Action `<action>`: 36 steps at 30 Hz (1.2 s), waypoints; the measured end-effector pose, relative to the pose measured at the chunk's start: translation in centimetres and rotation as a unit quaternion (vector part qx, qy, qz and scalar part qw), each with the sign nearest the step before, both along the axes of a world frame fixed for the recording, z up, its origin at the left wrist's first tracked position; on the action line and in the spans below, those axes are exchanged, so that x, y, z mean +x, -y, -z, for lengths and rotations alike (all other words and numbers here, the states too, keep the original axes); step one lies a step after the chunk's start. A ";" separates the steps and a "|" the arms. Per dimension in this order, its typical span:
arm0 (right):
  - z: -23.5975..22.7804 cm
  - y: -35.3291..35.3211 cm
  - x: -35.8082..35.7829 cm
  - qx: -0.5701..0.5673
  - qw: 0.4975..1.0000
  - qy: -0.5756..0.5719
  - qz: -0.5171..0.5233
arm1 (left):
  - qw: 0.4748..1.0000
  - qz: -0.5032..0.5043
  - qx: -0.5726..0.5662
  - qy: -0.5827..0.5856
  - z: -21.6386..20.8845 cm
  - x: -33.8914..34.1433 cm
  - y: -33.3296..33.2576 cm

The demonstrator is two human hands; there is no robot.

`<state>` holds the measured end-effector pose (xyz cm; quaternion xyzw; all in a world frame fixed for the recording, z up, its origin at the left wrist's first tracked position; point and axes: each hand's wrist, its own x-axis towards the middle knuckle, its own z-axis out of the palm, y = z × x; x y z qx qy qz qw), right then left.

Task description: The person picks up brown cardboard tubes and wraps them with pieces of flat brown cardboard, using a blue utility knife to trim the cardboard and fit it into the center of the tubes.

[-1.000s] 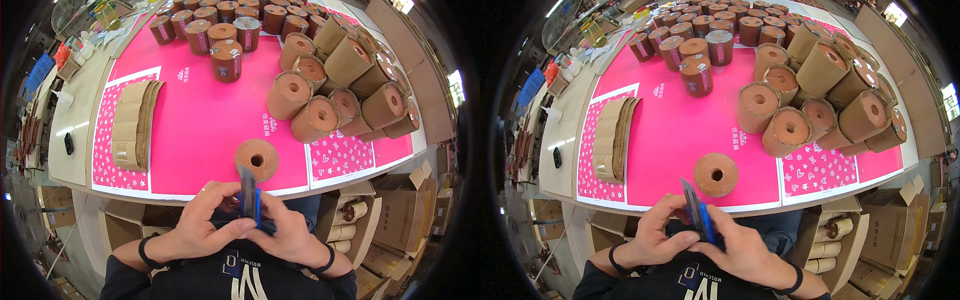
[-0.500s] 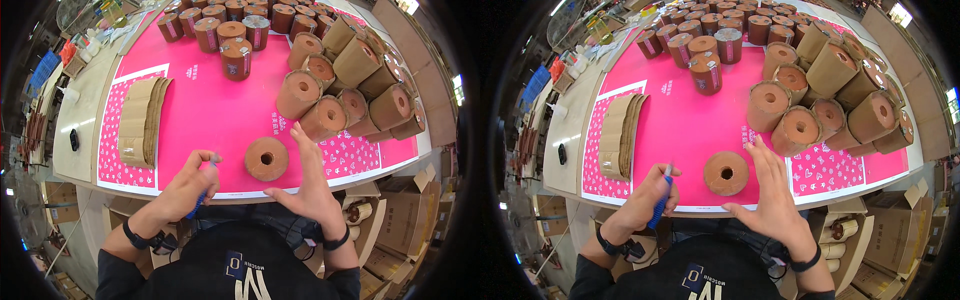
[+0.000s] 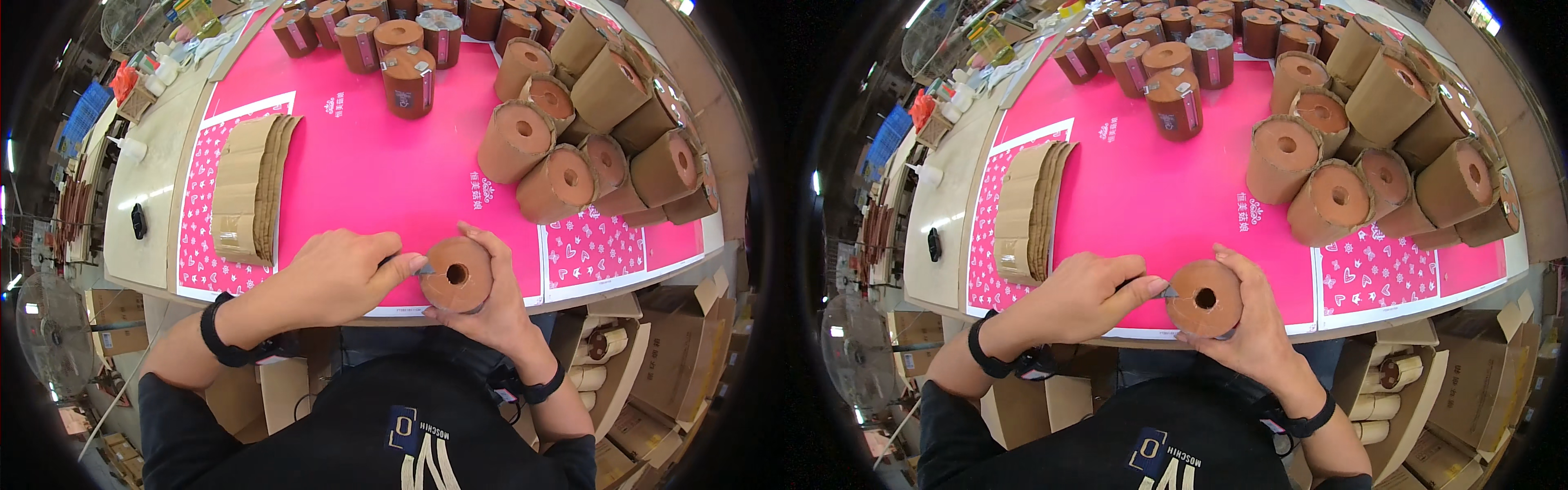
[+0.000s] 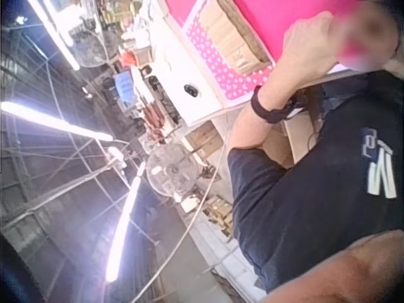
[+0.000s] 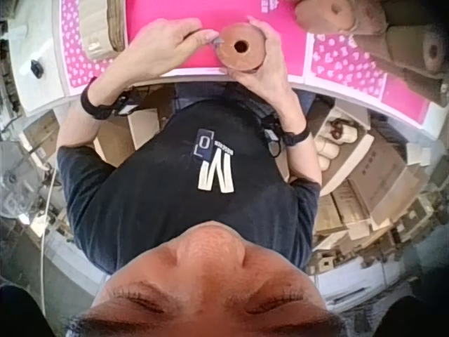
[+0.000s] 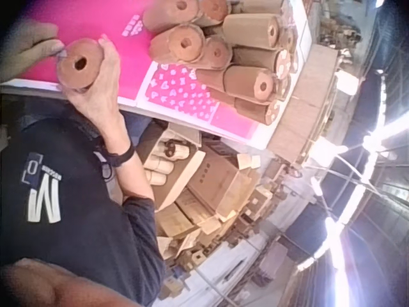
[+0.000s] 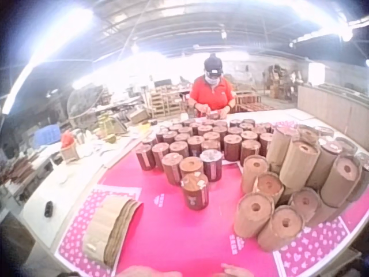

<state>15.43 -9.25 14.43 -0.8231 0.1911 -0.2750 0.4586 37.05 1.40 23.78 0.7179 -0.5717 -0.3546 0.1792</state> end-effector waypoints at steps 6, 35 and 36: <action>0.3 -0.1 -0.2 0.073 0.997 0.000 -0.004 | 0.985 0.044 -0.051 0.158 0.4 -0.3 1.1; -0.4 1.2 0.0 0.072 0.995 -0.024 -0.059 | 0.967 0.195 0.006 0.166 -0.6 0.9 2.2; -0.3 1.3 0.0 0.072 0.995 -0.024 -0.059 | 0.955 0.232 -0.007 0.186 -0.4 0.4 1.7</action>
